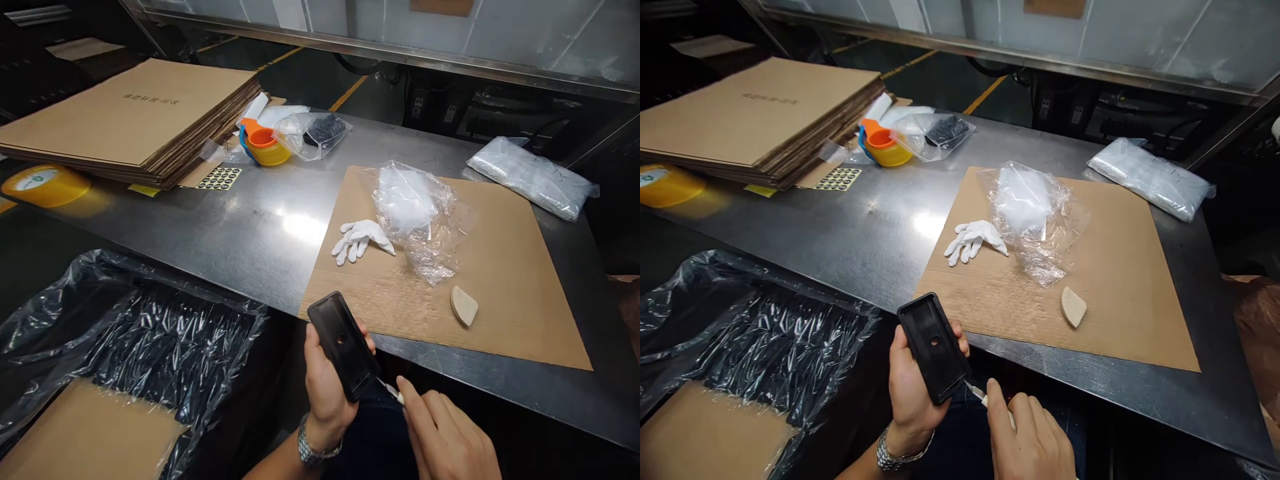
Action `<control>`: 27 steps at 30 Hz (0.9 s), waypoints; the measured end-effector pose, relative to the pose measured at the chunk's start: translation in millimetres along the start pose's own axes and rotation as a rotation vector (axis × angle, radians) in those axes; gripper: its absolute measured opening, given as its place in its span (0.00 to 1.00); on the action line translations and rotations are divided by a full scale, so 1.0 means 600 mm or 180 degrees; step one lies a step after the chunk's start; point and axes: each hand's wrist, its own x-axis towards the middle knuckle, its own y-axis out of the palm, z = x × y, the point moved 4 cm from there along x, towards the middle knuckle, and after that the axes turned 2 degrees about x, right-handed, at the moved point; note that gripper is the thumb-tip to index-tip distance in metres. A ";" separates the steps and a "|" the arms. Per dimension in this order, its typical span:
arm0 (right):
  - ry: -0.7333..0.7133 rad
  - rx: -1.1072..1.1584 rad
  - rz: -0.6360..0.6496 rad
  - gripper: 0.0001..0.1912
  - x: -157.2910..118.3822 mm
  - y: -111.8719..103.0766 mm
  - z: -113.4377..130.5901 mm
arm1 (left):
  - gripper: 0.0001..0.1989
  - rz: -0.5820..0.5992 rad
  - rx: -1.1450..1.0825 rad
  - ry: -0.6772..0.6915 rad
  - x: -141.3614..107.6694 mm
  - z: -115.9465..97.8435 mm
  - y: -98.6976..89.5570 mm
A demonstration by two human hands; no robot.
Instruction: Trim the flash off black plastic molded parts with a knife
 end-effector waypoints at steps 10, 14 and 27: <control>-0.0073 -0.0448 -0.0107 0.13 0.006 -0.014 0.005 | 0.26 0.0153 0.0010 0.0088 -0.006 0.001 0.001; -0.0044 -0.0484 -0.0085 0.13 0.006 -0.017 0.003 | 0.26 0.0200 0.0052 0.0092 -0.009 0.002 0.002; -0.0202 -0.0703 0.0018 0.16 0.005 -0.019 -0.005 | 0.27 0.0377 0.0360 0.0212 -0.009 0.005 0.008</control>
